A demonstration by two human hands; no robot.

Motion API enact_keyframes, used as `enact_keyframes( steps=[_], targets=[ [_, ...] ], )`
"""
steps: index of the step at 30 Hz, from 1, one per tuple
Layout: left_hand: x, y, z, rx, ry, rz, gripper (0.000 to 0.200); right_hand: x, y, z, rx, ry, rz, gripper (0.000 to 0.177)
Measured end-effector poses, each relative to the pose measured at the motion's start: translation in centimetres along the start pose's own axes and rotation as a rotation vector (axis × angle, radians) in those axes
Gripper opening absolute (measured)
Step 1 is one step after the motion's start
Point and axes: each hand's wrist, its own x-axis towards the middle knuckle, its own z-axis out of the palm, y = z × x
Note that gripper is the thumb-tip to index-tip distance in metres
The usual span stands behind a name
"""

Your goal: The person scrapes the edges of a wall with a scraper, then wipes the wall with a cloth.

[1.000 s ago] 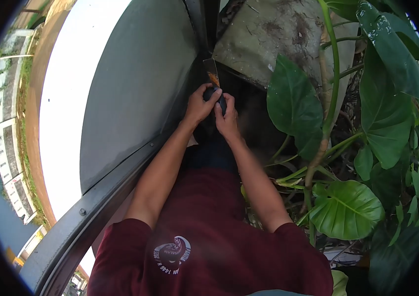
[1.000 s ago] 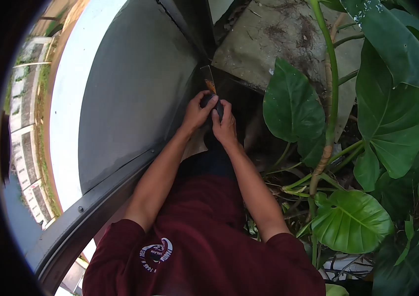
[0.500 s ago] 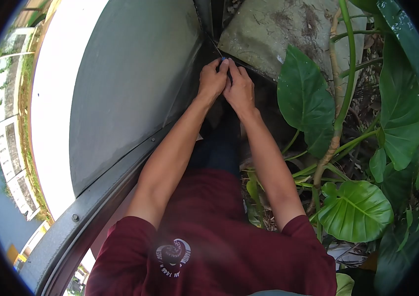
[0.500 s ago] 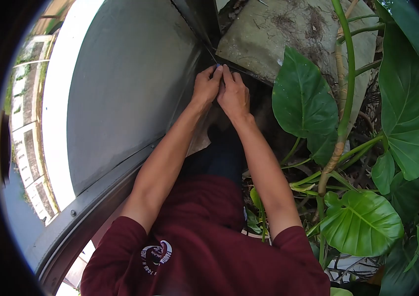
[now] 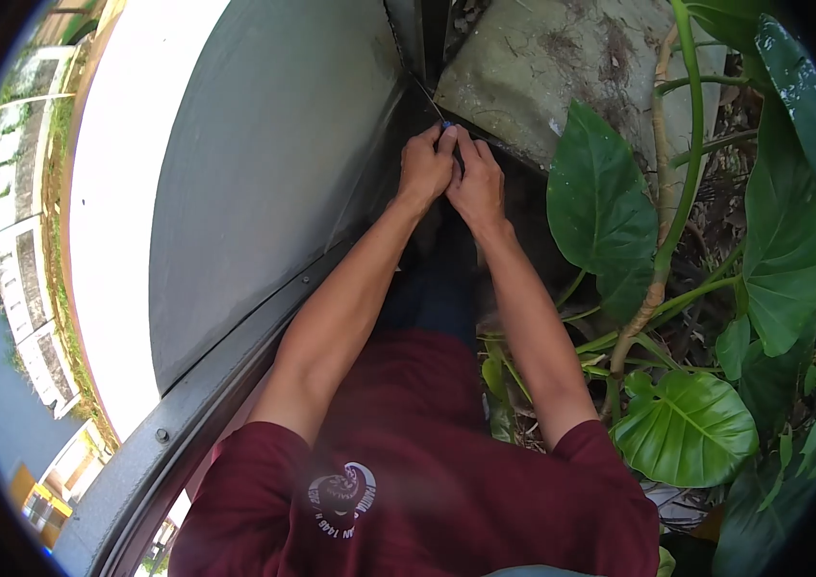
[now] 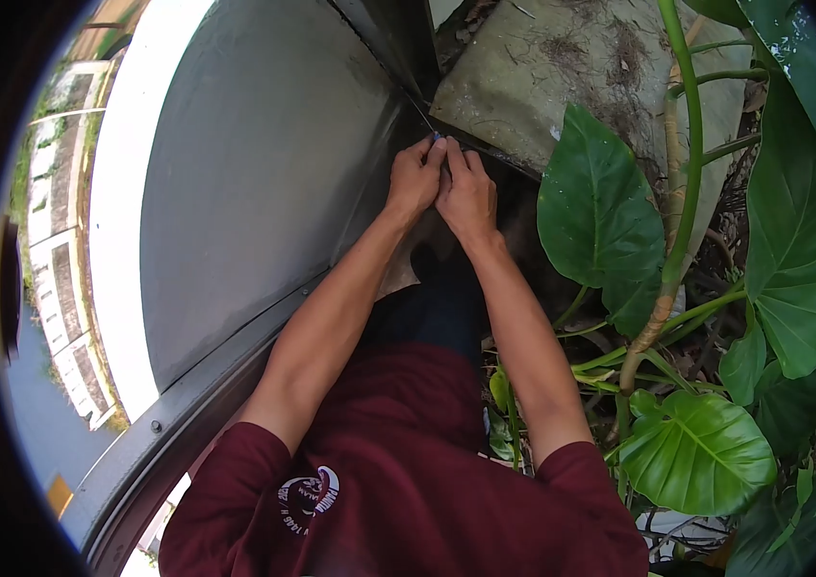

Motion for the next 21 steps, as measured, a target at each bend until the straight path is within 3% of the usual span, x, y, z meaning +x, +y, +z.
enact_keyframes(
  steps=[4,7,13,16,18,21],
  targets=[
    [0.6,2.1,-1.0,0.03,-0.165,-0.208,0.038,0.7,0.7,0.1,-0.002,-0.019,0.0,0.049],
    [0.4,-1.4,0.9,0.079,0.057,0.138,0.037,0.0,1.0,-0.3,-0.032,0.021,-0.064,0.046],
    [0.3,1.1,-0.2,0.009,-0.072,-0.087,0.032,0.6,1.0,-0.1,-0.014,0.027,-0.079,0.046],
    [-0.8,1.4,0.1,-0.002,0.05,0.103,0.032,-0.1,0.4,-0.8,-0.005,0.074,-0.111,0.045],
    [-0.3,1.3,-0.3,0.003,-0.039,0.0,0.032,0.6,0.0,-0.6,-0.014,0.044,-0.086,0.046],
    [0.2,1.2,-0.5,0.01,-0.059,-0.003,0.032,0.5,-0.1,-0.8,-0.001,0.039,-0.099,0.046]
  ],
)
